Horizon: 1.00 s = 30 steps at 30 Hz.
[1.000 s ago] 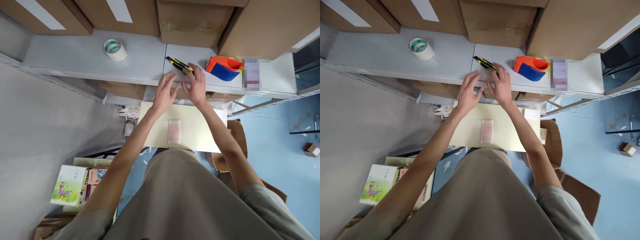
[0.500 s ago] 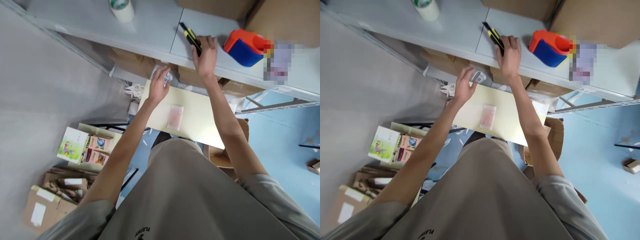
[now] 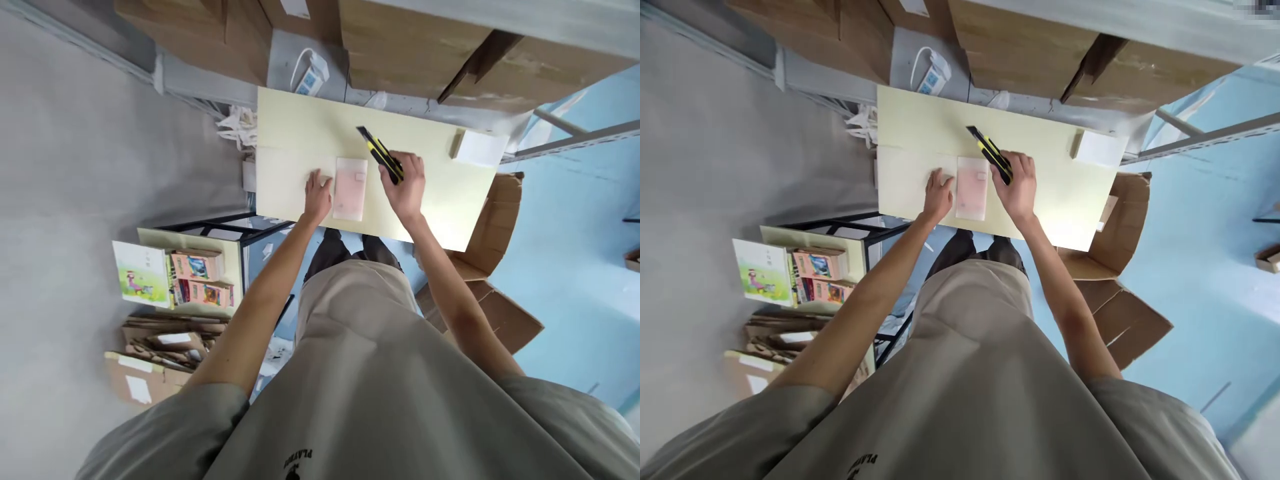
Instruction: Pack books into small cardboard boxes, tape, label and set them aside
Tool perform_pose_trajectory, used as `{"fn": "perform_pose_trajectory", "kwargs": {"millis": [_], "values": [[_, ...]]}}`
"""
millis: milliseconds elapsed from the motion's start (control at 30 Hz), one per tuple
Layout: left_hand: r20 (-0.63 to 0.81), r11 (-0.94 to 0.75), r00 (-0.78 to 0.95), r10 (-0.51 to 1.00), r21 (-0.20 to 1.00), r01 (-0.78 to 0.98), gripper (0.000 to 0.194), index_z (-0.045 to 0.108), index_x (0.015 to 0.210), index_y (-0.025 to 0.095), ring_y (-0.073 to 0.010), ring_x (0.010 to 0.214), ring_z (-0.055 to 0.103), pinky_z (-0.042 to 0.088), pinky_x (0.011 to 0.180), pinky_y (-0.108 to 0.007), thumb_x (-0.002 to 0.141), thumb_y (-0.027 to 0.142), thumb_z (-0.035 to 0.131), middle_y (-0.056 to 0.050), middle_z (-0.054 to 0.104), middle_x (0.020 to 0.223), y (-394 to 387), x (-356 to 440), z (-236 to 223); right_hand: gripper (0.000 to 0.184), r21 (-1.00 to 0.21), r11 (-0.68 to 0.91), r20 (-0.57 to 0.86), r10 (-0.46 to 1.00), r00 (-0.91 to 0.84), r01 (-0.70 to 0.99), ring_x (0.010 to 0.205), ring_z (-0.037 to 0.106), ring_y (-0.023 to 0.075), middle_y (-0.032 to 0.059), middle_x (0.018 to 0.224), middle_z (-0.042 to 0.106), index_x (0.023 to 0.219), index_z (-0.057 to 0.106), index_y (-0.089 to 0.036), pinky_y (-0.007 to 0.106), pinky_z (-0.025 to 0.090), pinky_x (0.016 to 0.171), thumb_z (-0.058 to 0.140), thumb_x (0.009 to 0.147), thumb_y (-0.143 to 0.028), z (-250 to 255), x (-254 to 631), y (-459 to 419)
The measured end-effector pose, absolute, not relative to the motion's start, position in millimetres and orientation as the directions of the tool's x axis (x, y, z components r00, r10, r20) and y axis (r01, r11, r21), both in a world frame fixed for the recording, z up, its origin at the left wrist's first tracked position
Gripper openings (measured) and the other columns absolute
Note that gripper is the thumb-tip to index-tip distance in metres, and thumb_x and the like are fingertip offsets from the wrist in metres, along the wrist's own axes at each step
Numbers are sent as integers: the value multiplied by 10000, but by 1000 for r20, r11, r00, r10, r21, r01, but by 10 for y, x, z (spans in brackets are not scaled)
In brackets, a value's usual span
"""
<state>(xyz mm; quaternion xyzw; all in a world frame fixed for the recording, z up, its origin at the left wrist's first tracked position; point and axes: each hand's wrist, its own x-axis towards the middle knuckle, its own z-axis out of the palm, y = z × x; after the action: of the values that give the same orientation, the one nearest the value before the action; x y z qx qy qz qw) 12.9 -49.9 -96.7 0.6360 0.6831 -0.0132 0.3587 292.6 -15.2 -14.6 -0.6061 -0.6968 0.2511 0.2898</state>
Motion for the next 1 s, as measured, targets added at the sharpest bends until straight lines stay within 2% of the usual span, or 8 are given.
{"fn": "perform_pose_trajectory", "kwargs": {"millis": [100, 200, 300, 533, 667, 800, 1000], "values": [[-498, 139, 121, 859, 454, 880, 624, 583, 1764, 218, -364, 1892, 222, 254, 1530, -636, 1154, 330, 506, -160, 336, 1990, -511, 172, -947, 374, -669, -69, -69, 997, 31, 740, 1368, 739, 373, 187, 1402, 731, 1462, 708, -237, 615, 644, 1205, 582, 1169, -433, -315, 2778, -535], [-501, 40, 200, 842, 428, 903, 630, 584, 1769, 207, -372, 1865, 296, 351, 1487, -647, 1149, 277, 507, -165, 361, 1980, -506, 101, -881, 447, -610, -251, -255, 960, 114, 751, 1356, 764, 359, 222, 1463, 694, 1516, 703, -180, 541, 662, 1174, 595, 1111, -336, -380, 2474, -786], [-484, -63, 304, 821, 452, 890, 677, 541, 1806, 189, -391, 1840, 353, 388, 1461, -677, 1133, 261, 524, -186, 398, 1960, -428, -93, -828, 536, -555, -365, -370, 913, 170, 748, 1343, 782, 348, 222, 1520, 681, 1591, 686, -177, 509, 674, 1152, 594, 1084, -324, -452, 2109, -862], [-449, -227, 483, 752, 511, 829, 772, 454, 1858, 141, -426, 1872, 276, 287, 1506, -690, 1113, 300, 576, -209, 321, 1985, -13, -516, -867, 623, -457, -298, -430, 899, 85, 838, 1364, 784, 324, 208, 1590, 745, 1771, 546, -157, 438, 657, 1154, 452, 1175, -311, -695, 1450, -601], [-460, -301, 549, 698, 507, 808, 806, 404, 1883, 111, -464, 1852, 296, 320, 1486, -717, 1133, 332, 602, -223, 303, 1988, 139, -563, -885, 658, -381, -327, -486, 867, 113, 865, 1257, 811, 324, 202, 1578, 754, 1826, 496, -165, 429, 665, 1084, 397, 1186, -282, -751, 1237, -477], [-447, -336, 576, 684, 508, 793, 824, 411, 1897, 167, -498, 1834, 307, 358, 1457, -776, 1130, 358, 645, -195, 328, 1986, 176, -548, -908, 671, -354, -364, -503, 851, 153, 862, 1230, 811, 335, 228, 1596, 732, 1849, 482, -151, 427, 660, 1069, 388, 1195, -270, -741, 1111, -458], [-446, -370, 596, 668, 496, 786, 787, 426, 1886, 178, -498, 1806, 337, 432, 1406, -790, 1128, 303, 602, -167, 342, 1985, 228, -528, -981, 683, -251, -337, -533, 831, 161, 907, 1206, 813, 328, 234, 1593, 697, 1894, 431, -196, 411, 660, 1033, 375, 1217, -266, -675, 1010, -516]]}}
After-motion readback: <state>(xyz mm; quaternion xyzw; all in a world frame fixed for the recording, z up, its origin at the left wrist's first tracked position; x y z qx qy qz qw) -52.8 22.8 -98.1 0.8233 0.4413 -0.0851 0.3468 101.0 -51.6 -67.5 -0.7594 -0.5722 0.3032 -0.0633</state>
